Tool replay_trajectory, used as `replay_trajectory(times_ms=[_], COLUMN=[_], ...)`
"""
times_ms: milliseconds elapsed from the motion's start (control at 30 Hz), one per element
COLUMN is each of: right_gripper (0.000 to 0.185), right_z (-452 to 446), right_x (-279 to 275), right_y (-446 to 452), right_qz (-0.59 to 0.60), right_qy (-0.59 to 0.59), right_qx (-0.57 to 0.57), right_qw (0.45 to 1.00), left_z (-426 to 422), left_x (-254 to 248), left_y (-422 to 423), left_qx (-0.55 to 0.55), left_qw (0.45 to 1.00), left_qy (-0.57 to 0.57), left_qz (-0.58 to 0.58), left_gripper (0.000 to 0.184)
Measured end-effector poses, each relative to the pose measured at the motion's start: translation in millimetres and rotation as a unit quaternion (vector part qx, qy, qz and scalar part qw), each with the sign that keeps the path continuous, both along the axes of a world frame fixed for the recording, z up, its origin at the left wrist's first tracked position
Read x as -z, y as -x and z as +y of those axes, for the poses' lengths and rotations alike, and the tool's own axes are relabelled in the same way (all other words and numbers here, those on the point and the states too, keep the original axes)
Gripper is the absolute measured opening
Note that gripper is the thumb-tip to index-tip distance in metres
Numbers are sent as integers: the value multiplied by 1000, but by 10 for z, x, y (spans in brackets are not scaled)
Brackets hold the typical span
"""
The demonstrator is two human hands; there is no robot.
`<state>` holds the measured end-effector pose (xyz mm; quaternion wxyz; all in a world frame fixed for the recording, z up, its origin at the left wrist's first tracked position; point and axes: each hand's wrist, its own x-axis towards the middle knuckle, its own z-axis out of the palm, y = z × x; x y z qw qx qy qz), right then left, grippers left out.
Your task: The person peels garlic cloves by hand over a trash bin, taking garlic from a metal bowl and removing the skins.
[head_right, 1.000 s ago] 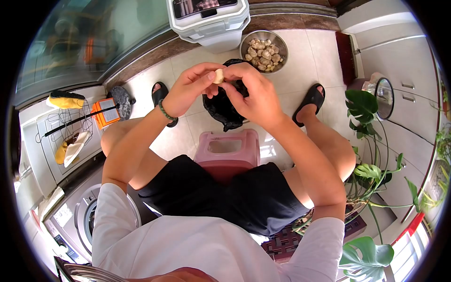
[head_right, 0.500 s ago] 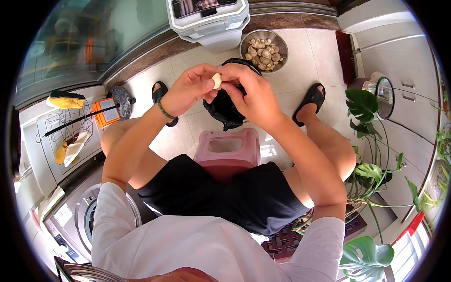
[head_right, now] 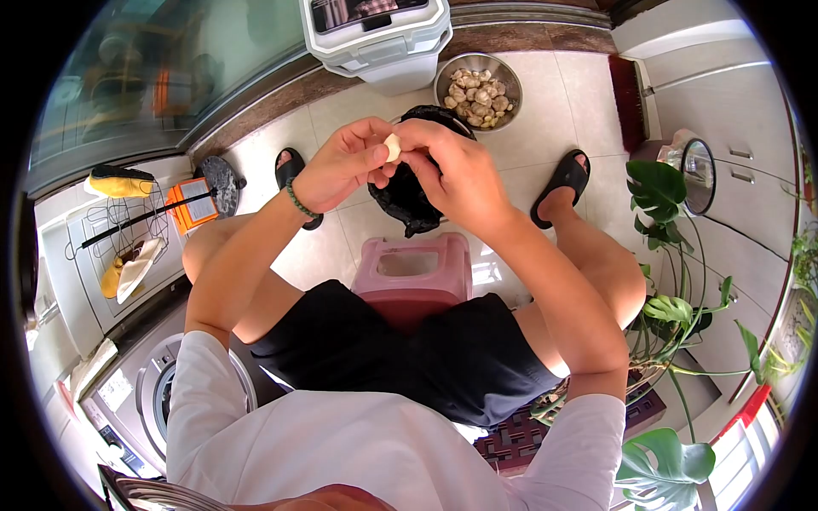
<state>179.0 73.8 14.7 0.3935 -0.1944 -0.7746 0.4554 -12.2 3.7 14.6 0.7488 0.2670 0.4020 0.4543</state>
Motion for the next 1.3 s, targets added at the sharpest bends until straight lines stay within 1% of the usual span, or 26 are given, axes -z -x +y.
replay_trajectory(times_ms=[67,300,700,800,900,967,1067,1300], right_gripper=[38,35,33,35,40,46,50,51], right_z=[8,-11,18,25,41,43,32,35], right_x=[-4,-29,-116,-142,-143,-118,-140,-136], right_y=[-14,24,14,16,11,0,-3,-5], right_qz=[-29,2,-37,-59,-84,-111,-113,-116], right_qy=[-11,-20,-69,-84,-104,-140,-144,-164], right_qx=[-7,4,-11,-8,-20,-21,-28,-31], right_qw=[999,1000,997,995,991,984,983,979], left_z=[-8,-19,-45,-43,-51,-55,-68,-79], left_x=[27,22,22,26,44,57,86,69], left_y=[-7,-8,-18,-28,-24,-29,-27,-32], left_qx=[-4,-4,-10,-12,-8,-4,-2,-3], left_qw=[1000,1000,997,996,996,992,989,986], left_qy=[0,5,40,51,59,72,84,90], left_qz=[-10,-24,-59,-68,-69,-100,-124,-139], left_gripper=[33,32,28,28,27,24,21,19])
